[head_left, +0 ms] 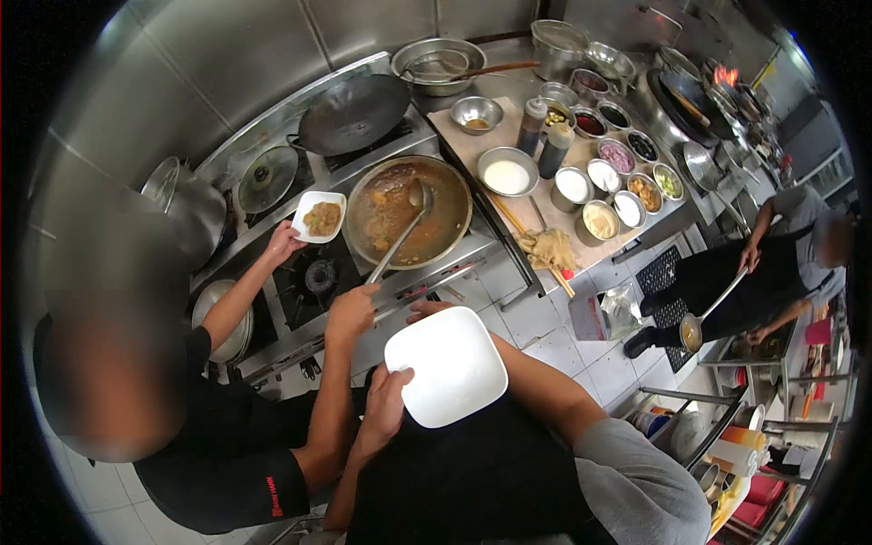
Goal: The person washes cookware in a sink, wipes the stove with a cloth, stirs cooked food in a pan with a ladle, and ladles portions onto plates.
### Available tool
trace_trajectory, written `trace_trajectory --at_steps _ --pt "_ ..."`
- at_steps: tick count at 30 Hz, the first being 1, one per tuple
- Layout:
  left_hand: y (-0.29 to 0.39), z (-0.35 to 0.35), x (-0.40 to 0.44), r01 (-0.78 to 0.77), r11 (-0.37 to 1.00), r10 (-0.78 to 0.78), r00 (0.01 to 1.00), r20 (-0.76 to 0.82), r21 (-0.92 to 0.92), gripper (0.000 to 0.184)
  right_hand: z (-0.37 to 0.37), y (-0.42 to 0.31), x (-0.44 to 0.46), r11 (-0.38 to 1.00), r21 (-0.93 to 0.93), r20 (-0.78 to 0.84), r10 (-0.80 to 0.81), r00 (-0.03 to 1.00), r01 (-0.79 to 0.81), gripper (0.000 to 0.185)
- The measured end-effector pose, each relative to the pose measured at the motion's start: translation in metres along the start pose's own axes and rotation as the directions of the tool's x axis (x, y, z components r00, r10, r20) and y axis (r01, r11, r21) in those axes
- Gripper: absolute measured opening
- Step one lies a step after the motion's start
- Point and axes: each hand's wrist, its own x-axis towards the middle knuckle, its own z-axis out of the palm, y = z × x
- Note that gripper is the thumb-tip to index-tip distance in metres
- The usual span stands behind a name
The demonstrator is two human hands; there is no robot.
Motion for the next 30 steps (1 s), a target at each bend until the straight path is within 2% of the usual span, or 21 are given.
trace_trajectory --at_steps 4,5,11,14,18,22,25,27,28,30 --pt "0.002 0.007 0.013 0.003 1.000 -0.003 0.996 -0.088 -0.002 0.041 -0.033 0.011 -0.014 1.000 -0.009 0.073 -0.012 0.997 0.013 0.043" --pt "0.012 0.015 0.014 0.005 1.000 -0.005 0.999 -0.031 0.003 0.042 -0.044 0.014 -0.014 0.999 -0.024 0.073 -0.022 0.997 0.023 0.044" --pt "0.006 0.057 0.047 -0.058 0.997 0.061 0.997 -0.044 0.057 0.047 -0.115 0.013 -0.024 0.982 -0.166 0.042 -0.080 0.996 0.086 0.044" --pt "0.008 0.091 0.058 -0.061 0.996 0.064 0.997 -0.040 0.064 0.045 -0.151 -0.006 -0.043 0.964 -0.243 0.028 -0.107 0.994 0.111 0.045" --pt "0.005 0.131 0.069 -0.010 0.998 0.012 0.999 -0.042 0.054 0.044 -0.162 -0.055 -0.104 0.946 -0.313 0.004 -0.091 0.996 0.087 0.044" --pt "0.002 0.175 0.078 -0.029 0.999 0.032 0.997 -0.074 0.034 0.046 -0.216 -0.058 -0.104 0.956 -0.279 0.035 -0.085 0.996 0.092 0.041" --pt "0.002 0.199 0.075 -0.038 0.998 0.046 0.989 -0.142 0.057 0.046 -0.234 -0.069 -0.109 0.970 -0.231 0.107 -0.049 0.993 0.073 0.036" --pt "0.000 0.208 0.070 -0.033 0.995 0.050 0.981 -0.188 0.090 0.046 -0.229 -0.078 -0.123 0.960 -0.275 0.088 -0.022 0.996 0.046 0.035" --pt "-0.002 0.214 0.071 -0.024 0.993 0.043 0.984 -0.175 0.114 0.046 -0.230 -0.083 -0.131 0.959 -0.280 0.054 -0.035 0.998 0.049 0.034" --pt "-0.008 0.221 0.079 -0.024 0.996 0.041 0.981 -0.189 0.090 0.045 -0.240 -0.079 -0.135 0.953 -0.273 0.088 -0.112 0.990 0.132 0.035"
